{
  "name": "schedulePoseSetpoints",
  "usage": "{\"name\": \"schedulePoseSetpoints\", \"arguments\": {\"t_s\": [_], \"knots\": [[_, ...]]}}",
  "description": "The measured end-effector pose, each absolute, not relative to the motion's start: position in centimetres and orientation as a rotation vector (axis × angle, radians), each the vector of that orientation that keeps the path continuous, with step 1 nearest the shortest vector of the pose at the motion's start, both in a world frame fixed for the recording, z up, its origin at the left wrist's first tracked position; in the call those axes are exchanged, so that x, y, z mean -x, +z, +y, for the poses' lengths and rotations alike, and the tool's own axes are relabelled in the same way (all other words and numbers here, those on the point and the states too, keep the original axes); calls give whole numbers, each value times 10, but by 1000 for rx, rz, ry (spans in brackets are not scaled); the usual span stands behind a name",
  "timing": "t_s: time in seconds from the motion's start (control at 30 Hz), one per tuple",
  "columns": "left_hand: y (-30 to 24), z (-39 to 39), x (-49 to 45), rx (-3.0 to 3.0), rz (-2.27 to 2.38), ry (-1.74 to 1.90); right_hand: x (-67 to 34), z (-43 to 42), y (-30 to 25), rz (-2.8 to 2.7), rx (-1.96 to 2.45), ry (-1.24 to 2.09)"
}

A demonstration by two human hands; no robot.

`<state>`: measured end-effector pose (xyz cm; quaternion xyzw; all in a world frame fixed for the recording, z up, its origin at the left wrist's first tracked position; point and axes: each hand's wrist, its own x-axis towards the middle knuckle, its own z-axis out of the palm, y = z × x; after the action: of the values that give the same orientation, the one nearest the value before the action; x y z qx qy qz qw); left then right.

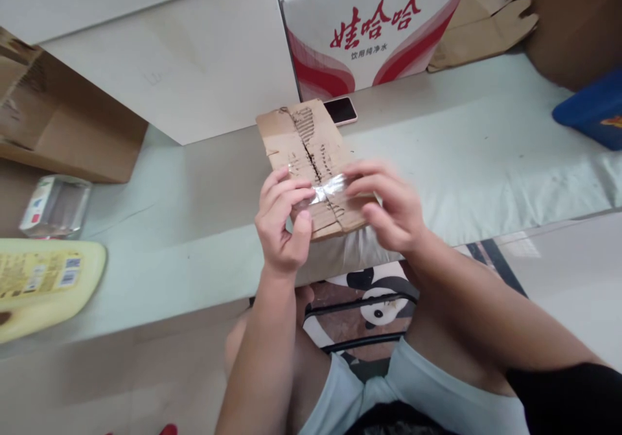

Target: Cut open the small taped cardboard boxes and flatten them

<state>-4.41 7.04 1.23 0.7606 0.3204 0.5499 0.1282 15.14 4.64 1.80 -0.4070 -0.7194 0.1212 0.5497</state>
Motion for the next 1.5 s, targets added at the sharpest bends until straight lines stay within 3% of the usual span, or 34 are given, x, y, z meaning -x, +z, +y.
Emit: {"name": "schedulePoseSetpoints", "arguments": {"t_s": [0.13, 0.27, 0.57, 0.67, 0.93, 1.17, 1.5], "knots": [[12, 70, 45, -2187, 959, 1613, -169, 54, 15, -1395, 1650, 329], [11, 70, 46, -2185, 1019, 1613, -183, 62, 4, -1652, 2212, 472], [11, 70, 40, -2162, 1014, 1615, -188, 62, 4, -1784, 2433, 532], [11, 69, 39, -2155, 1020, 1598, -187, 62, 4, -1664, 2319, 603], [8, 68, 37, -2123, 933, 1651, -177, 79, -16, -955, 1442, 797], [4, 71, 43, -2260, 896, 1577, -187, 87, -20, -1051, 1272, 736], [4, 68, 42, -2263, 988, 1545, -157, 54, 25, -1037, 1254, 500]]}}
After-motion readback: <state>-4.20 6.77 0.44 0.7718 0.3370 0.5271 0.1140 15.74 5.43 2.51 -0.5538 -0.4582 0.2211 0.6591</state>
